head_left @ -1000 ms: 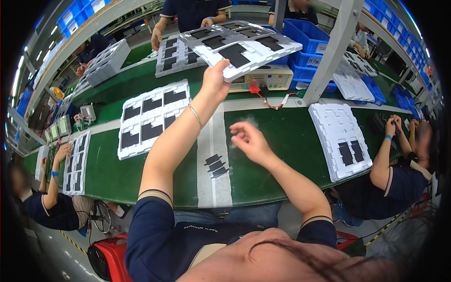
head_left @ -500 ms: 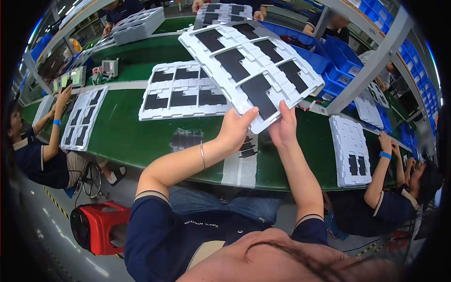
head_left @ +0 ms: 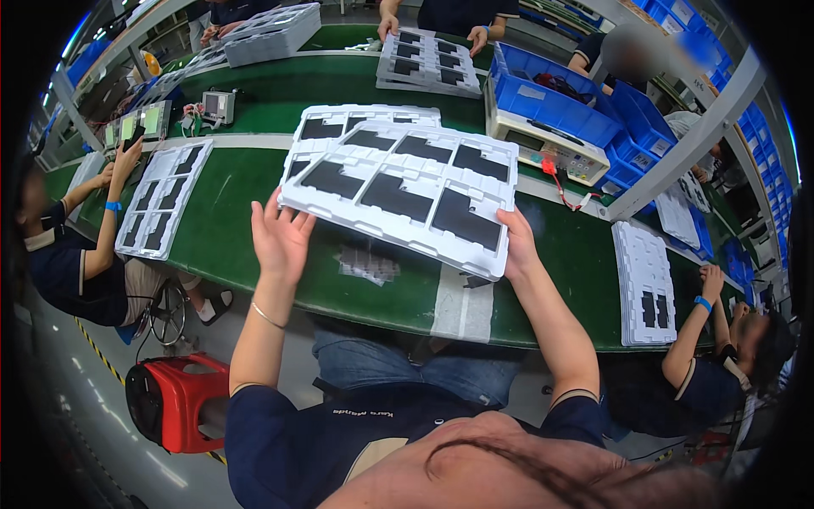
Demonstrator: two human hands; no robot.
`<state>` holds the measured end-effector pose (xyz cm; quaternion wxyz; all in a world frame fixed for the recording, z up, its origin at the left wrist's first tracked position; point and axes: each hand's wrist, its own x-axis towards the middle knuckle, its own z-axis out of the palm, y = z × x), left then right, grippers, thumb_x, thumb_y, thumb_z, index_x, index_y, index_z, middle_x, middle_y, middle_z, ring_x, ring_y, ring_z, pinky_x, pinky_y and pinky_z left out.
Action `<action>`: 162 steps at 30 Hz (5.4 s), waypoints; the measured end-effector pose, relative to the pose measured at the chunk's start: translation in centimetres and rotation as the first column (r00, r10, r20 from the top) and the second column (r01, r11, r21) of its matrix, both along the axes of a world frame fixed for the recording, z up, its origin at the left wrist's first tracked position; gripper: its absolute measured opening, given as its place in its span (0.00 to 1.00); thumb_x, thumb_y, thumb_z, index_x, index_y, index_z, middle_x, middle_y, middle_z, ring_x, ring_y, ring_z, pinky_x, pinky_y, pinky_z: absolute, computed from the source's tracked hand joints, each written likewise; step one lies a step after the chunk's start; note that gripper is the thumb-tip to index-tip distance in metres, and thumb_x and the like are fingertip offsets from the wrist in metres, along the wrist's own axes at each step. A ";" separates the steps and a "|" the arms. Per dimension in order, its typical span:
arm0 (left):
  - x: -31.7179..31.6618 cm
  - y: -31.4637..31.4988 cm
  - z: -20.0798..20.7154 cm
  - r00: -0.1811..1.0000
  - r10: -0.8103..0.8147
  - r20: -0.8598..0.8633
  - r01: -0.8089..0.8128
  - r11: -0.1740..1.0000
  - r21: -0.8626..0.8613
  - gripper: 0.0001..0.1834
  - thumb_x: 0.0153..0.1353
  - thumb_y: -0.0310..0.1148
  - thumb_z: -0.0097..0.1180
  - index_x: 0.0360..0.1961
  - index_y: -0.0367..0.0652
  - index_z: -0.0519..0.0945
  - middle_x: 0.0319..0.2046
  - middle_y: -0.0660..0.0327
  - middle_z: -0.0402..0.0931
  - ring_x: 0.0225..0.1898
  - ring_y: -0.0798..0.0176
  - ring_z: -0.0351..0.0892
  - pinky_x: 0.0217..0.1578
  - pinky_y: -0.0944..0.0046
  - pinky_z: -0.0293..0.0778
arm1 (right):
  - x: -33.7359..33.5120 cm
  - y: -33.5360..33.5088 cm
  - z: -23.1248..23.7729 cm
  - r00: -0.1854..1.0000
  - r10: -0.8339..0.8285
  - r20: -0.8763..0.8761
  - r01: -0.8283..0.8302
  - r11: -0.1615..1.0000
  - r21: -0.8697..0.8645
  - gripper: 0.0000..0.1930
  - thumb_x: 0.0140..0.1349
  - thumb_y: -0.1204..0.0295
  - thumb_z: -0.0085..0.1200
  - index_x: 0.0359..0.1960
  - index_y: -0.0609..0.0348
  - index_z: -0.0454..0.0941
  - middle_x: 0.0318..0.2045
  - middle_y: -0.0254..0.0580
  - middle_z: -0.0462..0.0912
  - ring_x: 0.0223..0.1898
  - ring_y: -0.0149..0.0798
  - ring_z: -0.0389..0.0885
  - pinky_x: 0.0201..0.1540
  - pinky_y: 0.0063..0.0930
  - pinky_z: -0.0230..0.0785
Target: Assembling components for an electronic device, possibly a display or screen housing, by applying adhesive strips and joining parts.
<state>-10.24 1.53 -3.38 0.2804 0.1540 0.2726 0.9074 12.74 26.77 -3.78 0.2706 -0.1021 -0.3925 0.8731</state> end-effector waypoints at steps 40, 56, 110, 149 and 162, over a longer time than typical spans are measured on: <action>-3.0 2.0 0.6 0.061 -0.506 -0.861 -0.511 0.725 -0.462 0.22 0.43 0.25 0.61 0.43 0.40 0.70 0.42 0.55 0.70 0.49 0.52 0.68 0.51 0.60 0.63 | -10.4 7.0 -1.8 0.772 -0.606 0.190 -0.125 0.148 0.981 0.23 0.51 0.62 0.55 0.48 0.57 0.70 0.45 0.49 0.68 0.46 0.47 0.68 0.49 0.35 0.63; 5.8 10.0 2.4 -0.099 -0.709 -0.699 -0.091 0.706 -0.703 0.23 0.48 0.29 0.60 0.46 0.40 0.69 0.49 0.55 0.65 0.50 0.56 0.68 0.52 0.63 0.65 | 2.2 0.8 2.7 0.703 -0.206 0.681 -0.711 -0.207 0.672 0.40 0.30 0.71 0.68 0.52 0.52 0.64 0.43 0.39 0.69 0.48 0.45 0.63 0.52 0.36 0.54; -14.2 5.4 -0.6 0.567 -0.517 -0.641 -0.772 -0.060 -0.633 0.18 0.45 0.40 0.53 0.32 0.35 0.77 0.33 0.44 0.76 0.37 0.47 0.76 0.41 0.56 0.71 | -8.9 3.4 0.9 0.870 -0.220 0.440 -0.163 0.715 0.680 0.19 0.56 0.74 0.51 0.50 0.60 0.67 0.46 0.42 0.70 0.48 0.34 0.68 0.50 0.24 0.60; -18.0 14.0 3.6 0.968 0.216 0.125 -0.211 0.976 -0.051 0.09 0.53 0.26 0.52 0.35 0.37 0.69 0.33 0.57 0.71 0.38 0.57 0.73 0.43 0.55 0.71 | -11.3 1.9 1.0 0.981 -0.115 0.156 -0.020 0.739 0.674 0.24 0.60 0.68 0.48 0.57 0.58 0.58 0.52 0.49 0.66 0.53 0.43 0.66 0.55 0.34 0.59; -0.4 -1.9 0.7 0.906 0.421 0.032 -0.423 0.905 0.047 0.22 0.56 0.26 0.51 0.52 0.37 0.63 0.47 0.58 0.68 0.51 0.60 0.68 0.52 0.59 0.65 | -16.8 -8.1 3.9 0.919 0.390 0.056 -0.393 0.900 0.187 0.33 0.52 0.81 0.41 0.62 0.61 0.47 0.52 0.46 0.67 0.50 0.40 0.70 0.52 0.31 0.64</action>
